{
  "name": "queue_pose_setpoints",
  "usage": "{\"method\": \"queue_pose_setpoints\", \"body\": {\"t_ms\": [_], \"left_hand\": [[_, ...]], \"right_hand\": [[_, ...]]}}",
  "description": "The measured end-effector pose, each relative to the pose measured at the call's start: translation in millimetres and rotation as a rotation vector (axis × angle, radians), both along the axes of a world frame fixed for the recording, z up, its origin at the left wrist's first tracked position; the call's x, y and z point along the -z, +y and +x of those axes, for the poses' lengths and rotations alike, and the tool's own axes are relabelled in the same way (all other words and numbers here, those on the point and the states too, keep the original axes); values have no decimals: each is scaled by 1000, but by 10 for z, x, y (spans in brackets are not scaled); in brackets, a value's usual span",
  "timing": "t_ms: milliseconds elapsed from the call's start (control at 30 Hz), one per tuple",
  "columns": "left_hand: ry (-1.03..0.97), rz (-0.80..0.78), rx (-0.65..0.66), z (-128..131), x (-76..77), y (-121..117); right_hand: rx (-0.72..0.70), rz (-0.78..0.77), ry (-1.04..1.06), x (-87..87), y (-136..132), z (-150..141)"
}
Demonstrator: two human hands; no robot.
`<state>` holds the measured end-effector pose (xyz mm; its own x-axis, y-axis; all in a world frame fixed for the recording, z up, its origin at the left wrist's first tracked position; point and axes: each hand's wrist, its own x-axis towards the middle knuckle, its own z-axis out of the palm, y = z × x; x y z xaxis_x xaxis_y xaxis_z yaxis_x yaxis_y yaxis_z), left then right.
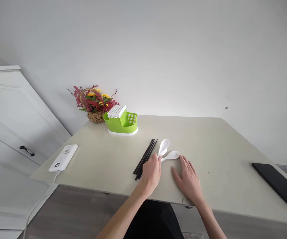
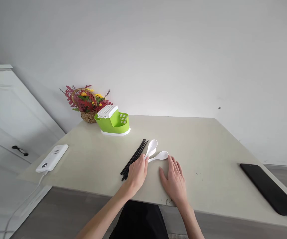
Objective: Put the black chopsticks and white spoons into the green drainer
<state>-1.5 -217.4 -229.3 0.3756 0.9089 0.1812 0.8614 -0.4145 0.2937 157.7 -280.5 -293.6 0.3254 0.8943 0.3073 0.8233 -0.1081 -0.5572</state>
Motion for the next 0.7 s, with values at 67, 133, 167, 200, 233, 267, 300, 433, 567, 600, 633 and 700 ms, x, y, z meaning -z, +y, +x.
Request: {"method": "queue_pose_setpoints", "body": {"t_ms": [67,133,167,200,233,267,300,433,567,600,633,700], "left_hand": [[27,-9,14,-1,-19,-17],[56,-12,33,7,-41,-30],[72,-14,43,16,-49,-35],[89,-16,52,27,-54,-38],[105,-18,58,41,-55,-41],[118,-18,60,55,-53,-44],[126,-15,62,71,-47,-48],[122,0,91,127,-11,-76],[151,11,118,167,4,-117],[162,13,122,176,2,-126],[172,17,122,185,-2,-134],[188,27,121,204,-13,-148]], "right_hand": [[-15,18,-15,10,3,0],[-26,39,-29,22,7,2],[-30,46,-38,27,8,3],[-33,50,-47,31,10,5],[-34,50,-56,34,11,8],[-36,48,-64,36,13,10],[-41,46,-71,37,13,13],[-50,44,-84,44,11,23],[-58,42,-101,59,10,32],[-61,39,-106,62,11,34],[-65,36,-109,64,13,36],[-72,33,-113,65,15,41]]}}
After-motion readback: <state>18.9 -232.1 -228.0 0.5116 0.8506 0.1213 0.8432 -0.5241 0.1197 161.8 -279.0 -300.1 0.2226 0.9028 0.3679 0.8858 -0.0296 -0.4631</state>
